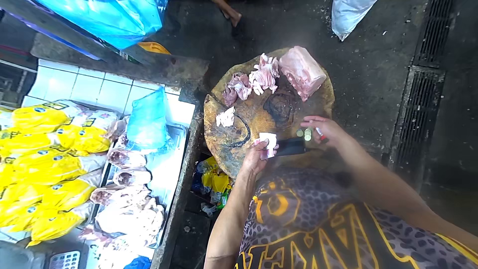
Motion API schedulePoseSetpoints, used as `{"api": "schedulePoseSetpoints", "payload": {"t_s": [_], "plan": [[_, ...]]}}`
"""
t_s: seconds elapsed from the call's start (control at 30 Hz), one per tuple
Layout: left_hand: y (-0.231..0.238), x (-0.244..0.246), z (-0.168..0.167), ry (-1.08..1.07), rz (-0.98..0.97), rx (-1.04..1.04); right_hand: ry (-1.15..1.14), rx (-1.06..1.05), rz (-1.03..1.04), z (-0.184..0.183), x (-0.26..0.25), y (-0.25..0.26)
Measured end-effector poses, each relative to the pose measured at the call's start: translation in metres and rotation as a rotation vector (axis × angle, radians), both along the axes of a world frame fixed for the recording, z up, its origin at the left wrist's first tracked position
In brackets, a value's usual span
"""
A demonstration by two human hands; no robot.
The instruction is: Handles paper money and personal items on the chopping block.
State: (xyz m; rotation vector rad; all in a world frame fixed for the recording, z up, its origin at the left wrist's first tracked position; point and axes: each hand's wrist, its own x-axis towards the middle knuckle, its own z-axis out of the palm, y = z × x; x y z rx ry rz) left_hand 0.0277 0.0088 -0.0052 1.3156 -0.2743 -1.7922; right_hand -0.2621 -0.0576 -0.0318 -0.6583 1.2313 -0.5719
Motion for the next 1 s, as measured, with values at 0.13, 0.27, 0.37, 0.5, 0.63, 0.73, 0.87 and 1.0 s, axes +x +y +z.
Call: {"api": "schedulePoseSetpoints", "payload": {"t_s": [0.13,0.27,0.37,0.5,0.63,0.73,0.87,1.0], "plan": [[0.0,-0.002,0.013,0.039,-0.042,0.061,-0.084,-0.034,-0.061,-0.005,-0.009,0.002],[0.0,0.0,0.017,0.155,-0.094,0.103,0.152,-0.232,-0.079,0.002,-0.003,0.002],[0.0,-0.002,0.022,0.177,-0.147,0.127,0.382,-0.527,0.093,0.03,0.02,0.008],[0.0,-0.008,0.022,0.081,-0.264,0.139,0.363,-0.94,0.51,0.056,0.06,0.023],[0.002,-0.01,0.023,-0.049,-0.307,0.103,0.349,-0.977,0.522,0.044,0.075,0.024],[0.004,-0.004,0.008,-0.09,-0.178,0.043,0.239,-0.704,0.331,0.044,0.072,0.021],[0.006,-0.005,0.007,-0.093,-0.012,-0.001,0.083,-0.412,0.189,0.038,0.072,0.024],[0.012,-0.012,0.018,-0.272,-0.134,-0.115,0.057,-0.363,0.127,0.027,0.077,0.028]]}}
